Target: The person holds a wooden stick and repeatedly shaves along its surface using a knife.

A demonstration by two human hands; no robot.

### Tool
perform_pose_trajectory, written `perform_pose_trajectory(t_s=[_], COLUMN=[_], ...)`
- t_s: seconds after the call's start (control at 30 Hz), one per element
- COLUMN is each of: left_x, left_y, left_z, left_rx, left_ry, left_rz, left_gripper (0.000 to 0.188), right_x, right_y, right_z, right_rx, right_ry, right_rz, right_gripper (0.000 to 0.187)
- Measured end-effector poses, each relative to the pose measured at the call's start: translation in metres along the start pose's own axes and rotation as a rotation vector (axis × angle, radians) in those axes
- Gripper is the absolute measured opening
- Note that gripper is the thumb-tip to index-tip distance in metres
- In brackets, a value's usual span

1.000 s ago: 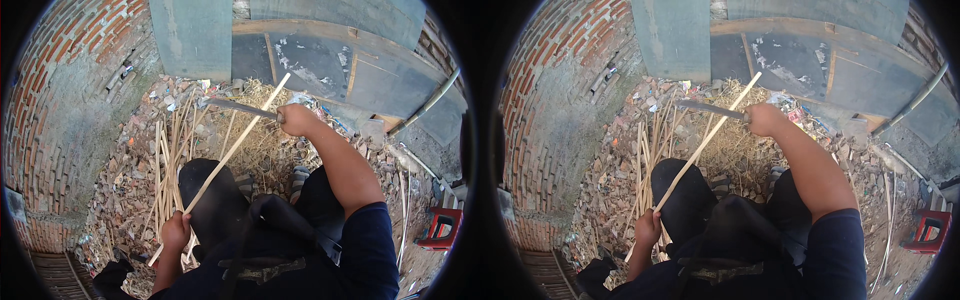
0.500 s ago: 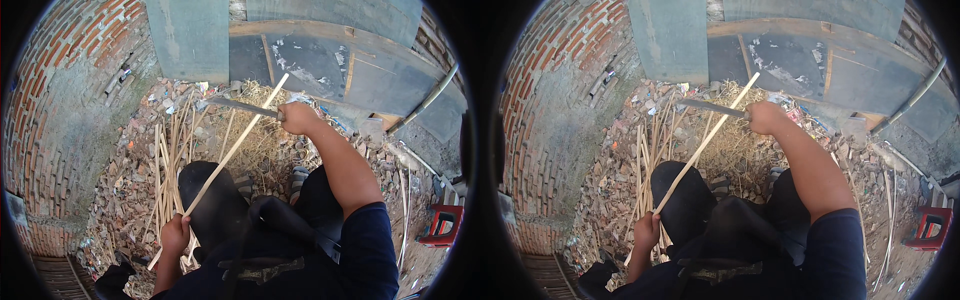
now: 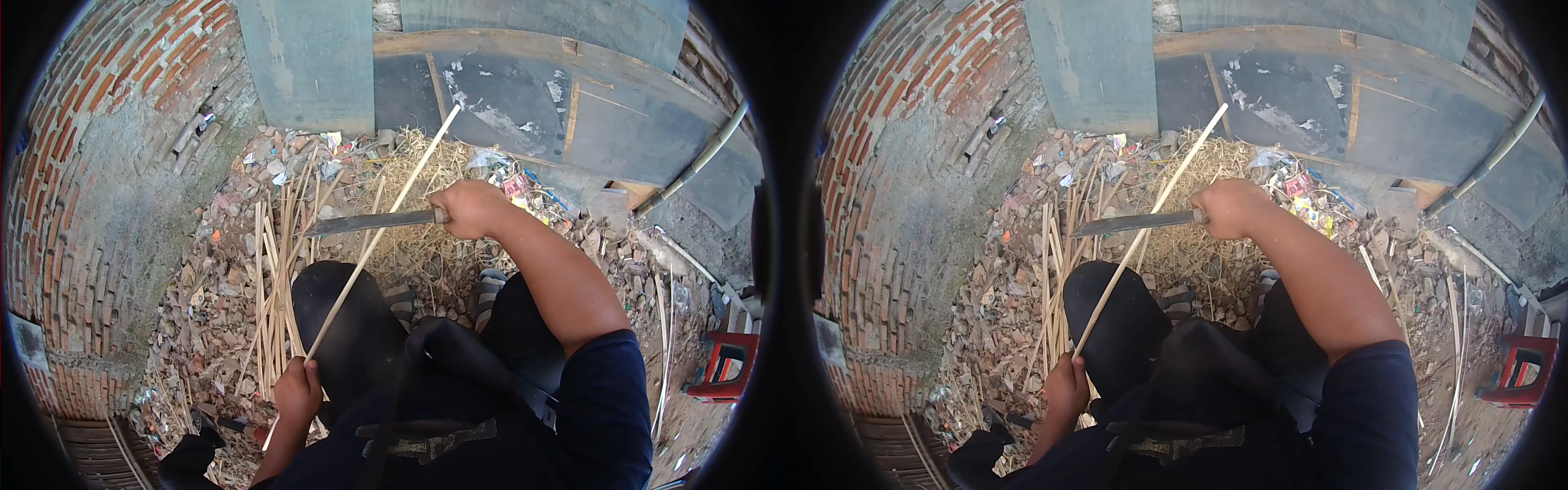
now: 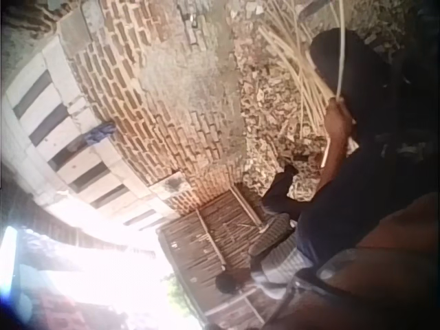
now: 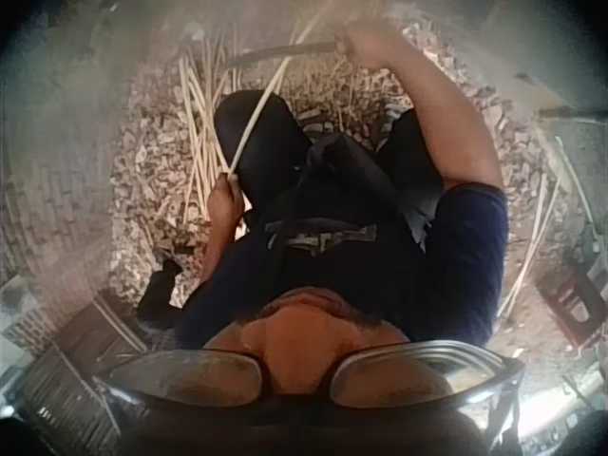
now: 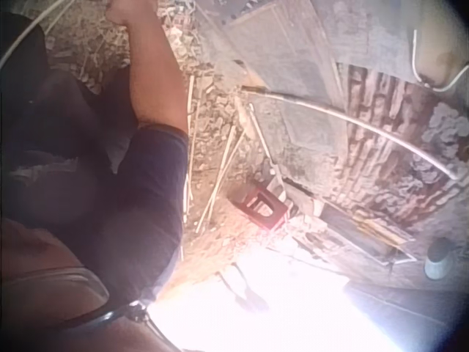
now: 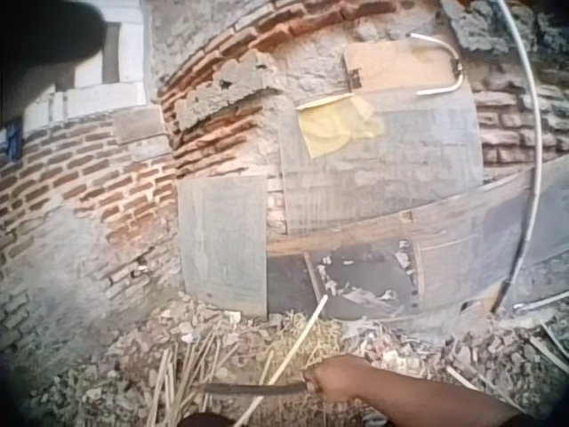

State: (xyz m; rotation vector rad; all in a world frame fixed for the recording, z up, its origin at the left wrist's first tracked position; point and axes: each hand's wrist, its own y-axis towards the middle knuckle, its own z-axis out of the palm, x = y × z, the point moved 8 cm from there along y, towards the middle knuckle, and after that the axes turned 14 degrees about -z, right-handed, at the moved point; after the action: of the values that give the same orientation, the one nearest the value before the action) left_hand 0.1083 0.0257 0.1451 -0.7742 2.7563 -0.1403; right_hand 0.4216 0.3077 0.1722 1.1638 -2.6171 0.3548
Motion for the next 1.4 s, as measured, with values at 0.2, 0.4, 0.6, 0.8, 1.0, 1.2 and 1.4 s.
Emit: perform_pose_trajectory(t_s=[0.2,0.4,0.6,0.8,1.0,1.2,1.4], left_x=[0.000,0.008,0.001,0.010,0.002,0.014,0.002], left_y=[-0.005,0.007,0.011,0.014,0.017,0.011,0.019], left_z=[0.017,0.016,0.018,0.022,0.020,0.021,0.021], left_rx=[-0.062,0.092,0.114,0.176,0.125,0.158,0.184], left_ry=[-0.029,-0.076,-0.147,-0.221,-0.198,-0.239,-0.253], left_rz=[0.054,0.029,0.052,0.090,0.123,0.105,0.116], left_gripper=[0.024,0.031,0.036,0.037,0.039,0.040,0.043], right_x=[-0.063,-0.004,-0.049,0.005,-0.034,0.016,-0.050], right_y=[-0.002,0.011,0.010,0.020,0.017,0.018,0.011], right_z=[0.009,0.012,0.022,0.019,0.020,0.017,0.016], right_rx=[-0.096,-0.079,-0.236,-0.124,-0.260,-0.112,-0.155], right_ry=[0.088,0.042,0.168,0.069,0.139,0.081,0.167], right_rz=[0.153,-0.065,0.034,-0.103,-0.020,-0.080,0.130], right_gripper=[0.024,0.019,0.019,0.021,0.019,0.020,0.021])
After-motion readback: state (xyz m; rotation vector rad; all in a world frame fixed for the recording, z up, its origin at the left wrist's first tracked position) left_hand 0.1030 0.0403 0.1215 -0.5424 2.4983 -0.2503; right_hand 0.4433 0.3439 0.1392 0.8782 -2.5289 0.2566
